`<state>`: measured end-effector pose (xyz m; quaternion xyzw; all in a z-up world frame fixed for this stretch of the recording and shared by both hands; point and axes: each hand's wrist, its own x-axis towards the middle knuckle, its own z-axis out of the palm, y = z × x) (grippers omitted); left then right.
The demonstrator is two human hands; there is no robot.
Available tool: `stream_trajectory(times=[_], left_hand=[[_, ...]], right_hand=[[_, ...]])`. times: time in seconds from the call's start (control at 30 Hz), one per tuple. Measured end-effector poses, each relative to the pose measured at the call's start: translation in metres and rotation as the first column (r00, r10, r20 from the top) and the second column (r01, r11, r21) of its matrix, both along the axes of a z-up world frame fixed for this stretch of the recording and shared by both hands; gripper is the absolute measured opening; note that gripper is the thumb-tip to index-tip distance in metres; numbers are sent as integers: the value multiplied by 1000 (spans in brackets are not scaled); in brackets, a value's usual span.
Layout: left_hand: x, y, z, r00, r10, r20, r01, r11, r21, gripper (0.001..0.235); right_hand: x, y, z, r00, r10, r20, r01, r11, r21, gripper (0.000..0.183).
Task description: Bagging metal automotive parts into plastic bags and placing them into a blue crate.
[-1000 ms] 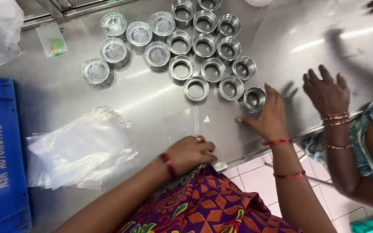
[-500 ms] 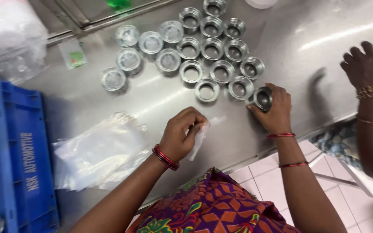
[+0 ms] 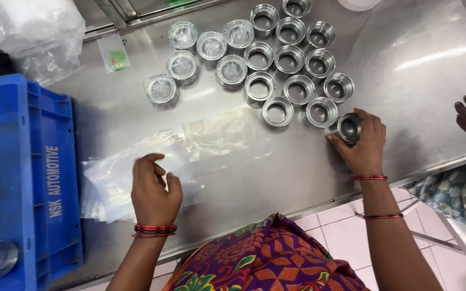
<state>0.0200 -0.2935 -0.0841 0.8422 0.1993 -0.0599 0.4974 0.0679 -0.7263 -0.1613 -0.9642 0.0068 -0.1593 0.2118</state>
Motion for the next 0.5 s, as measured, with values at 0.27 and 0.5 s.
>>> stream_trajectory(times=[0.27, 0.5], left_hand=[[83, -119, -51, 754, -536, 380, 428, 840, 334, 21], [102, -95, -84, 749, -592, 297, 580, 803, 136, 12]], right_hand=[[1, -2, 1, 998, -49, -43, 49, 999, 6, 86], [-21, 15, 28, 990, 31, -135, -28, 999, 24, 91]])
